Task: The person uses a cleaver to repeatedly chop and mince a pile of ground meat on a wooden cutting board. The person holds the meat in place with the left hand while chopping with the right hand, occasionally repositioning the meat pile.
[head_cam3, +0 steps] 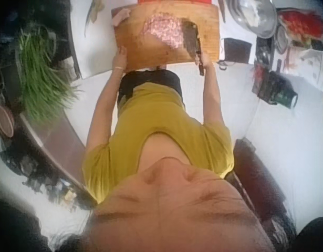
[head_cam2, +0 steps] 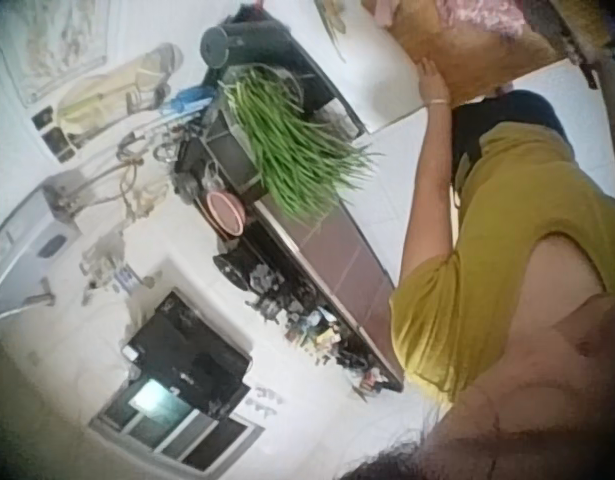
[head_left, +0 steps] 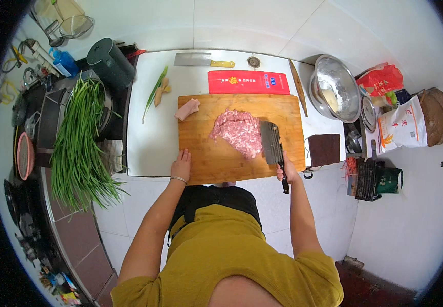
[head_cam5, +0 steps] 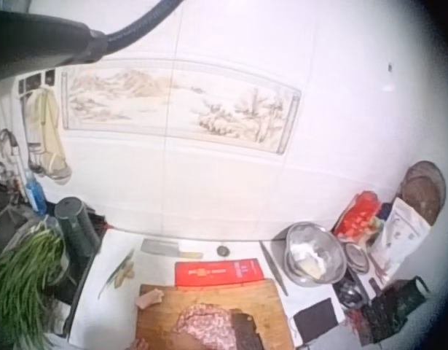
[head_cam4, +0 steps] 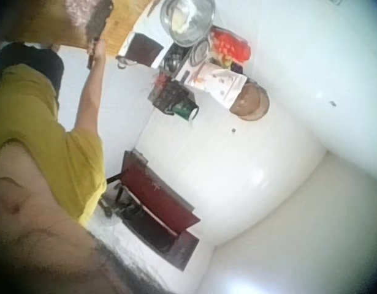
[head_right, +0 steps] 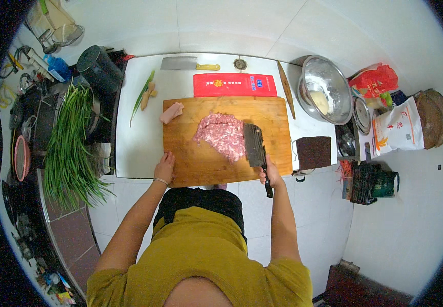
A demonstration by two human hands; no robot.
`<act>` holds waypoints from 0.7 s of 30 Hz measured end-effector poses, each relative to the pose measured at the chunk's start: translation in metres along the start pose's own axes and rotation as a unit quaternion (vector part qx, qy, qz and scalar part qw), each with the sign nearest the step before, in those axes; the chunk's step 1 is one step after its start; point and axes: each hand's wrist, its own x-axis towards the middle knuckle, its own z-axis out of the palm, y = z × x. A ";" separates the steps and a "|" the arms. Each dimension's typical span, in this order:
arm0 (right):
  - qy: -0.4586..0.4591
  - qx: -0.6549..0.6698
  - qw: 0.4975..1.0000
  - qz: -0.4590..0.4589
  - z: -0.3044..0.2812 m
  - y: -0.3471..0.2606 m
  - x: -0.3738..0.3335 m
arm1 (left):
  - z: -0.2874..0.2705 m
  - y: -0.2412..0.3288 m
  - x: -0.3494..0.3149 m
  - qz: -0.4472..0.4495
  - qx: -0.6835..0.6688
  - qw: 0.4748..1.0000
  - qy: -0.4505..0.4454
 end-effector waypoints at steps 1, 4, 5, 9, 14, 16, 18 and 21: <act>0.014 0.027 1.000 0.002 0.004 0.000 -0.009 | -0.004 0.003 -0.002 -0.005 -0.001 1.000 -0.017; 0.076 -0.050 0.977 -0.194 0.029 -0.011 -0.039 | 0.004 0.000 0.002 -0.007 0.016 0.999 -0.047; 0.120 -0.132 0.940 -0.292 0.052 -0.020 -0.057 | 0.004 -0.001 0.003 -0.010 0.014 0.999 -0.051; 0.327 -0.227 0.820 -0.411 0.104 -0.013 -0.056 | -0.014 0.006 -0.001 -0.019 -0.008 0.997 -0.069; 0.417 -0.406 0.783 -0.220 0.108 0.044 0.043 | -0.002 -0.001 0.002 0.003 0.010 0.998 -0.054; 0.389 -0.459 0.773 -0.202 0.117 0.026 0.029 | 0.030 -0.012 0.009 0.005 0.024 0.999 -0.041; 0.384 -0.434 0.776 -0.248 0.130 0.004 -0.014 | 0.018 -0.007 0.006 0.002 0.020 0.998 -0.052; 0.423 -0.381 0.761 -0.310 0.136 0.003 -0.030 | -0.014 0.006 0.002 -0.005 0.000 0.997 -0.075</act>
